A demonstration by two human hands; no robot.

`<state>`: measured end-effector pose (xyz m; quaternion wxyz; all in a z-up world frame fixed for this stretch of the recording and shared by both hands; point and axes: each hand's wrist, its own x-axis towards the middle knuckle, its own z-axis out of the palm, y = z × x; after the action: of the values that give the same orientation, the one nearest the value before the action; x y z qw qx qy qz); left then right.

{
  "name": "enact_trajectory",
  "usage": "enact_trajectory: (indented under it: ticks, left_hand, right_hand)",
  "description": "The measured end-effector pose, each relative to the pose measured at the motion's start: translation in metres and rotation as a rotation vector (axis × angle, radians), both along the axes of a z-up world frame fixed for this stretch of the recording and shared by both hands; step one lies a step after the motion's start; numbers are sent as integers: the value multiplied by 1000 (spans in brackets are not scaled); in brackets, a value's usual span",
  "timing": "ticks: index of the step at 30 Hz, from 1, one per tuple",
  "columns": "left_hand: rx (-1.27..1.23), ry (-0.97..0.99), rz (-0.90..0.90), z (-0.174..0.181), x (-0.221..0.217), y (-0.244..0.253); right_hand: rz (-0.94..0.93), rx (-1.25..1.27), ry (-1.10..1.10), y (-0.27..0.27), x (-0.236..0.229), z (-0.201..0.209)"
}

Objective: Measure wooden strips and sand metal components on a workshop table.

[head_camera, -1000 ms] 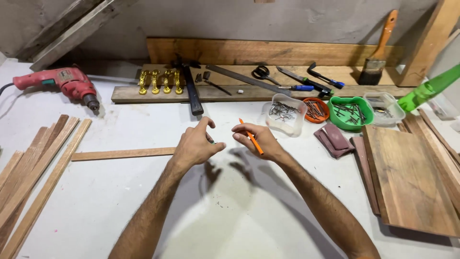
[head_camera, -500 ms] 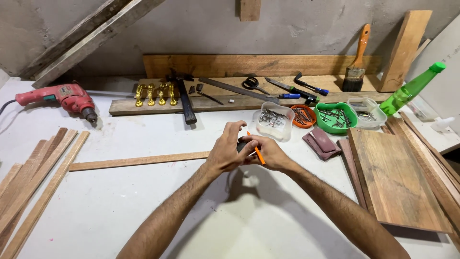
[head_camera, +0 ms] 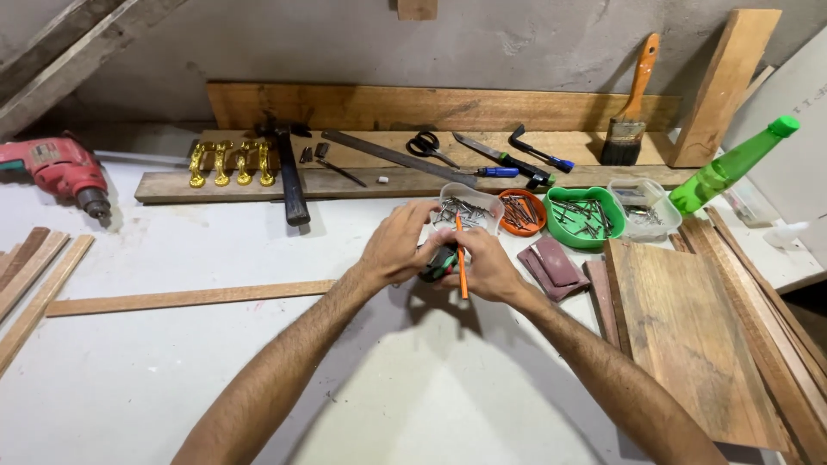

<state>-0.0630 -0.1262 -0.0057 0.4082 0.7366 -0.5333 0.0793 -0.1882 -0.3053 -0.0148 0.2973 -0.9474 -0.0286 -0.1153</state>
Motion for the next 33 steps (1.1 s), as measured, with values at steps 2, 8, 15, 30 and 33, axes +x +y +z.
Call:
enact_trajectory:
  ticks: [2, 8, 15, 30, 33]
  left_hand:
    - [82, 20, 40, -9, 9, 7]
    - [317, -3, 3, -30, 13, 10]
    - [363, -49, -141, -46, -12, -29]
    - [326, -50, 29, -1, 52, -9]
    - [302, -69, 88, 4, 84, -9]
  right_hand:
    - [12, -58, -63, 3, -8, 0]
    - [-112, -82, -69, -24, -42, -16]
    - [-227, -155, -77, -54, -73, -20]
    - [-139, -192, -231, -52, 27, 37]
    - [-117, -254, -190, -48, 84, 34]
